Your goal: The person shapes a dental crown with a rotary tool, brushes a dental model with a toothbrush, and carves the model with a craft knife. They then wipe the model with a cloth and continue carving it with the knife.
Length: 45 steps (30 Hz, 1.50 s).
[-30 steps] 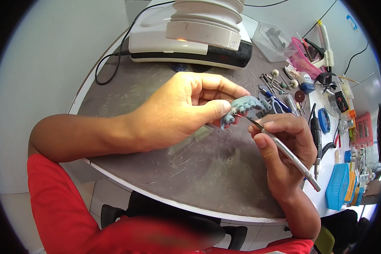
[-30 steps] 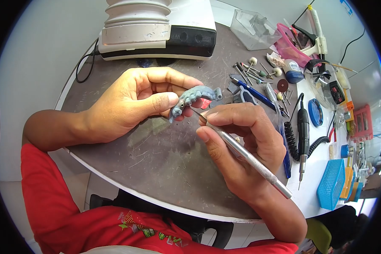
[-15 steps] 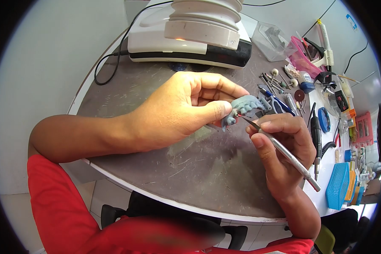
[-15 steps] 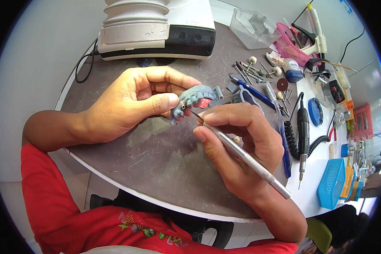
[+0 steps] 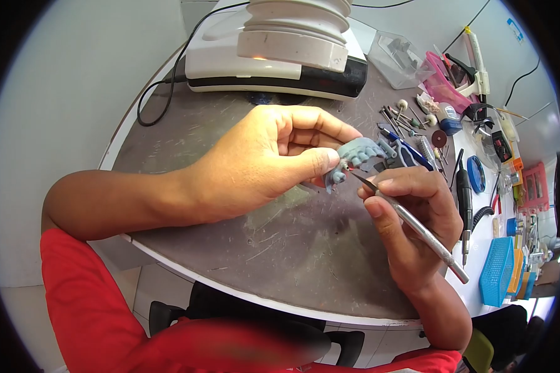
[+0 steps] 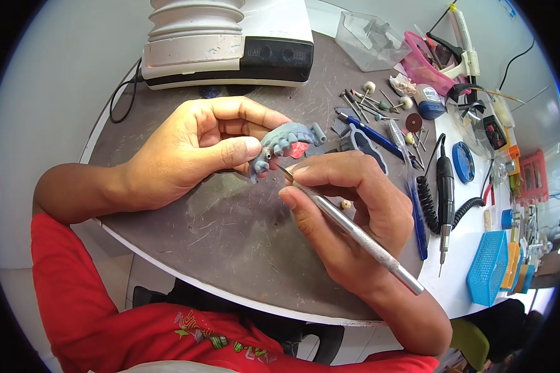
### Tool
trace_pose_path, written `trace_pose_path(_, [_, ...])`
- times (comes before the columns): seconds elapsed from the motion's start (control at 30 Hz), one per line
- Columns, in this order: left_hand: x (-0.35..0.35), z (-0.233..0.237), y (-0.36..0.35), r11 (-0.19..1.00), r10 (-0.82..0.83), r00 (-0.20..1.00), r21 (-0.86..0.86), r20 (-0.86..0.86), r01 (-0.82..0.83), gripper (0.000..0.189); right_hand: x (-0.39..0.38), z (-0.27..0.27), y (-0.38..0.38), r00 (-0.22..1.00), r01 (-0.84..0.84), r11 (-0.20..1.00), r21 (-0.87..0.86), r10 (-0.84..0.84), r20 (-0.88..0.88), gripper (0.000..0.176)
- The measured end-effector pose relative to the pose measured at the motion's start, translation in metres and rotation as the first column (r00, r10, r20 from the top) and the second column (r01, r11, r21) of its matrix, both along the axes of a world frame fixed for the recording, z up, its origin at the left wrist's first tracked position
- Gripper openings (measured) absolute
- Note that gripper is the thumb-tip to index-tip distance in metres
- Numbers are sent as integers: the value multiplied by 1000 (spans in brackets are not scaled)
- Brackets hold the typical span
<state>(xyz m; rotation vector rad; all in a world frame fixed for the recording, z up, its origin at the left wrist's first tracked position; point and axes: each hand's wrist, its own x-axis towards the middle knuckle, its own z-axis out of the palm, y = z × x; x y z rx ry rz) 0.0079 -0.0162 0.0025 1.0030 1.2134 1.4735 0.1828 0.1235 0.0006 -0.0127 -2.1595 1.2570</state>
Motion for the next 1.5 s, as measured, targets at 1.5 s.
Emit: trace_pose_path(1.5, [0,0,1,999,30,988,13,152,-32,54,-5,6,4,989,5,880,-475,65,132,20])
